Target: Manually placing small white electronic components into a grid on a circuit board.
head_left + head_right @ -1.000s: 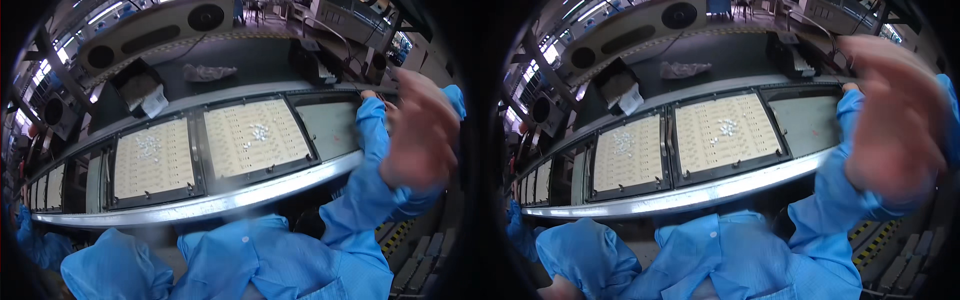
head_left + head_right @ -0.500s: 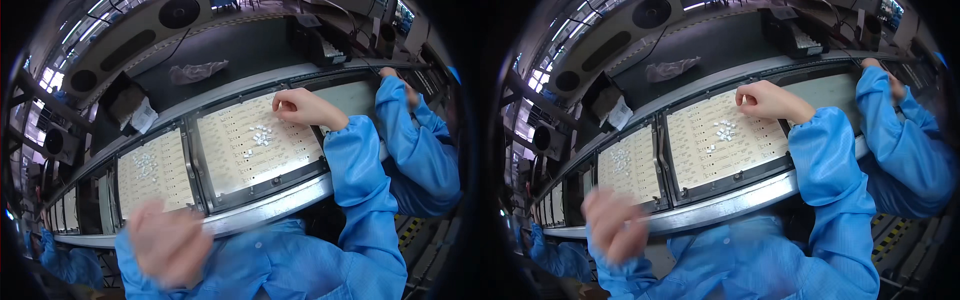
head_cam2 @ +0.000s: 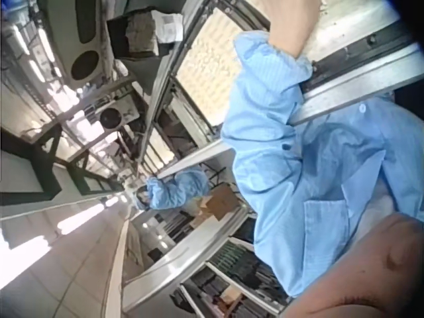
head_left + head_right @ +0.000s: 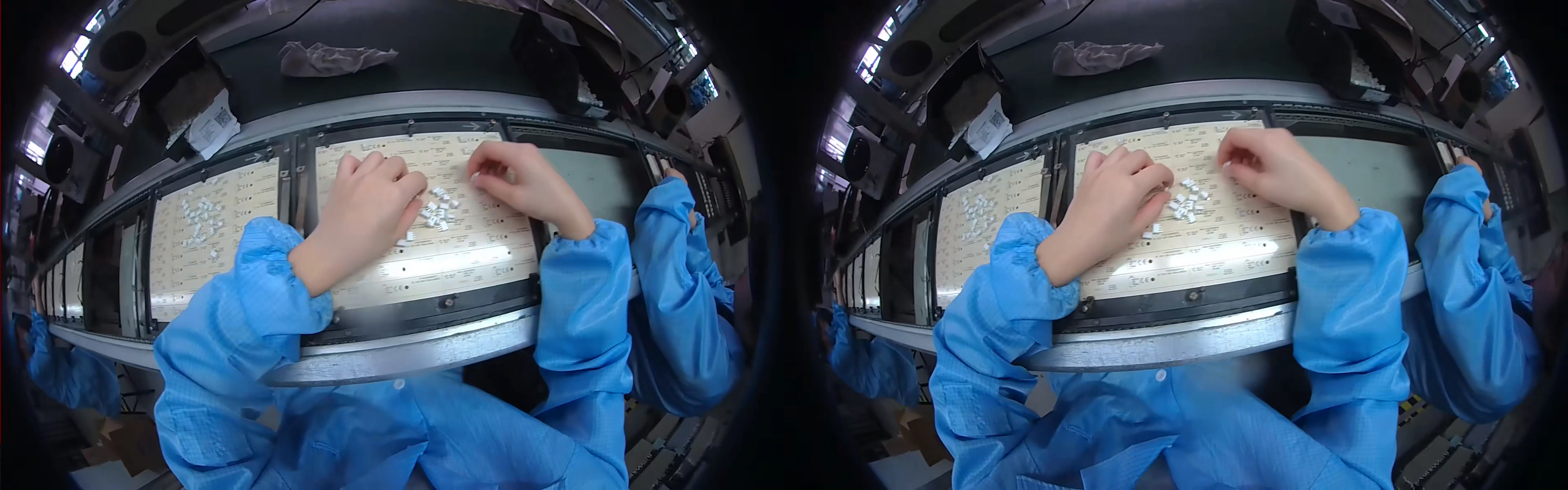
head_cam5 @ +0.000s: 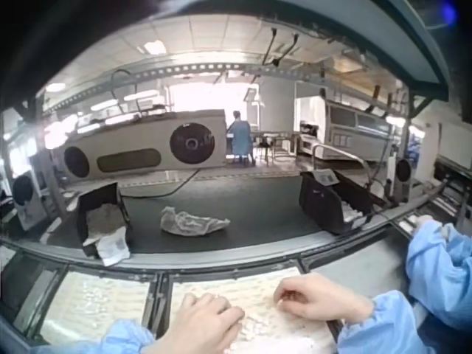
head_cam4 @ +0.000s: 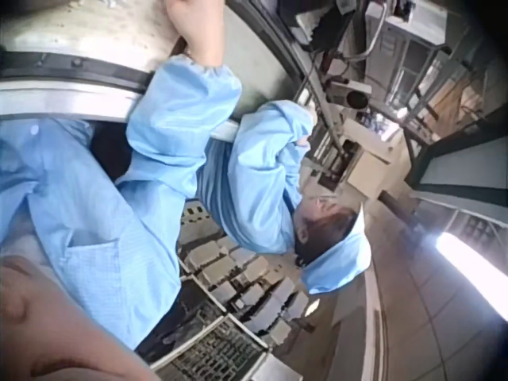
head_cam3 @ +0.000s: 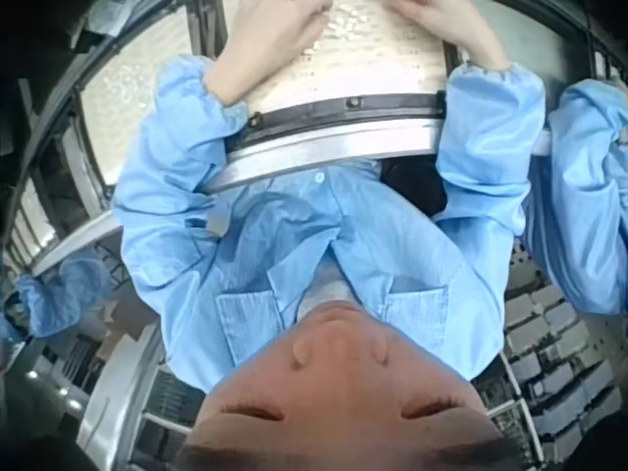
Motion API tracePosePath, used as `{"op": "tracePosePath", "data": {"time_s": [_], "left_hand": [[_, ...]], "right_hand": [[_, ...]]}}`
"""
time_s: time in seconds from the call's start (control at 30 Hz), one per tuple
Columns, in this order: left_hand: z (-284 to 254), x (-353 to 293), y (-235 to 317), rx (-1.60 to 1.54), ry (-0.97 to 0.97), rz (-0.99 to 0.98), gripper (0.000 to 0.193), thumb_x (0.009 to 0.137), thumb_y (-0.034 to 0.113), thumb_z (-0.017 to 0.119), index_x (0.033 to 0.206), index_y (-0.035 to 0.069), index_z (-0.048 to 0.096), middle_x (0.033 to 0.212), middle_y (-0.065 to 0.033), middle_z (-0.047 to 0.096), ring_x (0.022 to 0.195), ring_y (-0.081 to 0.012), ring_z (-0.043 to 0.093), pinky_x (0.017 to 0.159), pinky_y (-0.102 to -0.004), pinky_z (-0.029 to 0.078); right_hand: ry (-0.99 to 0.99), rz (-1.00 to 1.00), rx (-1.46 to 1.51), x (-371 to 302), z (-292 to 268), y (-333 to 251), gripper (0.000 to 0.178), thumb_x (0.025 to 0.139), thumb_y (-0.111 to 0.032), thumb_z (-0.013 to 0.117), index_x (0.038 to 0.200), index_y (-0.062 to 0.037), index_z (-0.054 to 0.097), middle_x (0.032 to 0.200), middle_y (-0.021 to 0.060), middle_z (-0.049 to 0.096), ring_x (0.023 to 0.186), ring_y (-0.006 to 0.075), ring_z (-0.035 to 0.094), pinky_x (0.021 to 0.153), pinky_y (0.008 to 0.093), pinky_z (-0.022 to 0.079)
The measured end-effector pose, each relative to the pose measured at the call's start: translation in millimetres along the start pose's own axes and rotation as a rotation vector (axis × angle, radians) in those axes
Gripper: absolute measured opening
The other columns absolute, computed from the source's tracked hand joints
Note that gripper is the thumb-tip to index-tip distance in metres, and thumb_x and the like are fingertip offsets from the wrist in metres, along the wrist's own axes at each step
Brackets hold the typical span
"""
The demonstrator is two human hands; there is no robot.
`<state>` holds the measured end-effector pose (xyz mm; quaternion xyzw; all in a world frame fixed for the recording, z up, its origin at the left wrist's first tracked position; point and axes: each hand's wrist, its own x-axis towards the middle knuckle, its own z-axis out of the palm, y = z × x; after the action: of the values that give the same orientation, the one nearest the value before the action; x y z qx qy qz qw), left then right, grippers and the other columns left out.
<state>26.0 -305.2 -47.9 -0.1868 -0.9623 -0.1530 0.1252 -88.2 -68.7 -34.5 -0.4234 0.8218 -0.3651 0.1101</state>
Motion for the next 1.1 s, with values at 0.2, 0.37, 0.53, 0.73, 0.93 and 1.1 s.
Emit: {"op": "tracePosePath", "data": {"time_s": [0.2,0.37,0.53,0.73,0.93,1.1], "left_hand": [[-18,4,-12,-0.236,0.030,-0.091,0.012,0.092,0.016,0.067,0.095,0.004,0.063,0.072,-0.0097,0.067,0.069,-0.0203,0.066,0.064,-0.0312,0.047],[-43,-2,-30,-0.677,-0.008,-0.410,0.018,0.098,0.023,0.065,0.099,0.005,0.062,0.074,-0.0018,0.068,0.070,-0.0072,0.062,0.058,-0.0227,0.045],[-44,2,-47,-0.972,-0.148,-0.484,0.023,0.102,0.028,0.059,0.105,0.005,0.063,0.083,-0.0029,0.072,0.074,-0.0054,0.060,0.067,-0.0202,0.048],[-52,-3,-50,-1.000,-0.044,-0.406,0.022,0.098,0.025,0.062,0.105,0.004,0.063,0.089,-0.0060,0.073,0.086,-0.0080,0.064,0.074,-0.0240,0.052],[-55,0,-42,-0.556,-0.153,-0.382,0.018,0.091,0.018,0.067,0.102,0.004,0.063,0.089,-0.0064,0.070,0.082,-0.0154,0.065,0.072,-0.0302,0.052],[-32,2,-49,-0.086,0.078,-0.060,0.015,0.087,0.014,0.069,0.098,0.004,0.065,0.086,-0.0094,0.068,0.078,-0.0194,0.065,0.063,-0.0289,0.045]], "right_hand": [[0.067,0.120,0.146,-3,-7,10,0.008,0.090,-0.006,0.062,0.096,-0.0014,0.065,0.083,0.0012,0.064,0.075,0.0091,0.057,0.069,0.0246,0.046],[0.031,0.069,0.012,0,-3,5,0.010,0.088,-0.003,0.064,0.098,-0.0027,0.067,0.085,0.0020,0.063,0.074,0.0102,0.056,0.067,0.0249,0.044],[0.015,0.017,-0.003,-2,0,-2,0.013,0.086,-0.001,0.067,0.099,-0.0025,0.067,0.086,0.0043,0.061,0.075,0.0121,0.058,0.068,0.0254,0.046],[0.003,0.013,-0.049,4,6,4,0.010,0.090,-0.001,0.065,0.100,-0.0011,0.067,0.089,0.0066,0.062,0.079,0.0160,0.060,0.070,0.0286,0.050],[0.145,0.016,-0.151,2,3,10,0.009,0.093,-0.006,0.066,0.101,-0.0012,0.066,0.089,0.0068,0.063,0.077,0.0153,0.058,0.069,0.0279,0.049],[0.201,-0.005,-0.148,5,5,9,0.010,0.093,-0.006,0.066,0.102,-0.0015,0.065,0.089,0.0063,0.063,0.077,0.0150,0.057,0.069,0.0277,0.048]]}}
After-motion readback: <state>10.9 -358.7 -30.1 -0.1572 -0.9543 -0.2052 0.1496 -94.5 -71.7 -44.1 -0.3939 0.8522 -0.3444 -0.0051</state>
